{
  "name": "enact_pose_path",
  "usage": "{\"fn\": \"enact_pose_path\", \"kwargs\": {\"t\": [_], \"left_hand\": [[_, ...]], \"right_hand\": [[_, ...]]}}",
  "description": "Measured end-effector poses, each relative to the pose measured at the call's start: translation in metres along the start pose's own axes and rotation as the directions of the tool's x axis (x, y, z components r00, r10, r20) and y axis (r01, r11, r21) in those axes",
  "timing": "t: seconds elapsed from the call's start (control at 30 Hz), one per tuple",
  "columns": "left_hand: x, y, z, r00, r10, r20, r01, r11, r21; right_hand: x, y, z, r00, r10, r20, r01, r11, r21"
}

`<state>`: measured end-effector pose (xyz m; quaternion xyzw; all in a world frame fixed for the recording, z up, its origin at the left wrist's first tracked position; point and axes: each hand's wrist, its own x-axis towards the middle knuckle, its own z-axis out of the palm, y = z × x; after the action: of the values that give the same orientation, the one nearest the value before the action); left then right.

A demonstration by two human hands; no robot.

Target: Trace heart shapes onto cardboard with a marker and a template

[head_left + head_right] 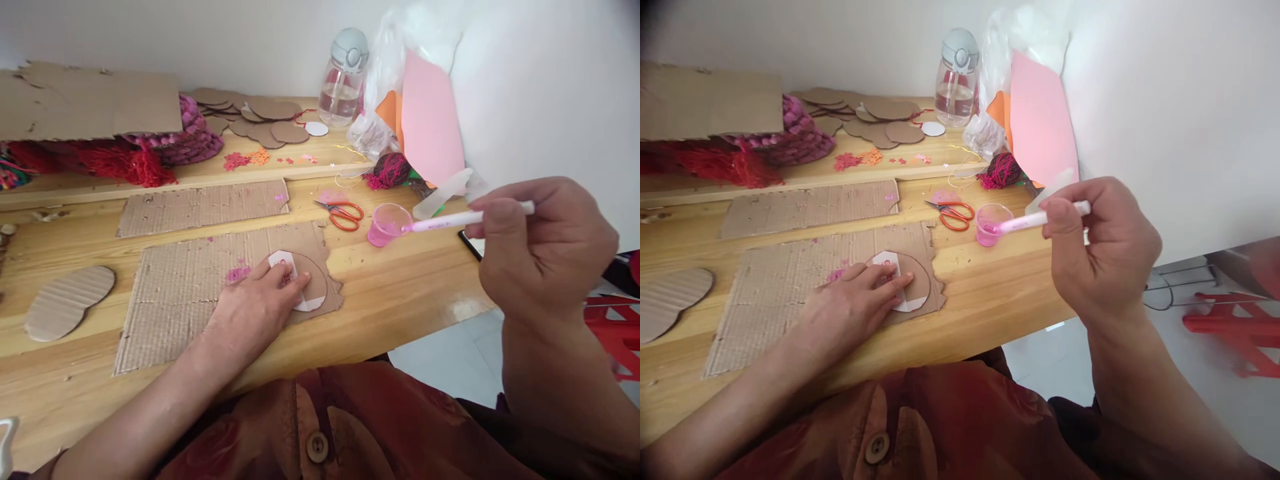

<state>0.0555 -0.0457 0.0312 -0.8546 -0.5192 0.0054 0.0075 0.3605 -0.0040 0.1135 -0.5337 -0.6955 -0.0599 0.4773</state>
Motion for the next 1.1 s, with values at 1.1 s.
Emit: {"fn": "enact_pose_path", "kwargs": {"t": [1.1], "left_hand": [[0.003, 0.0, -0.005, 1.0, -0.001, 0.005, 0.001, 1.0, -0.029]], "right_hand": [[-0.047, -0.02, 0.091, 0.87, -0.227, 0.438, 0.094, 0.948, 0.305]]}}
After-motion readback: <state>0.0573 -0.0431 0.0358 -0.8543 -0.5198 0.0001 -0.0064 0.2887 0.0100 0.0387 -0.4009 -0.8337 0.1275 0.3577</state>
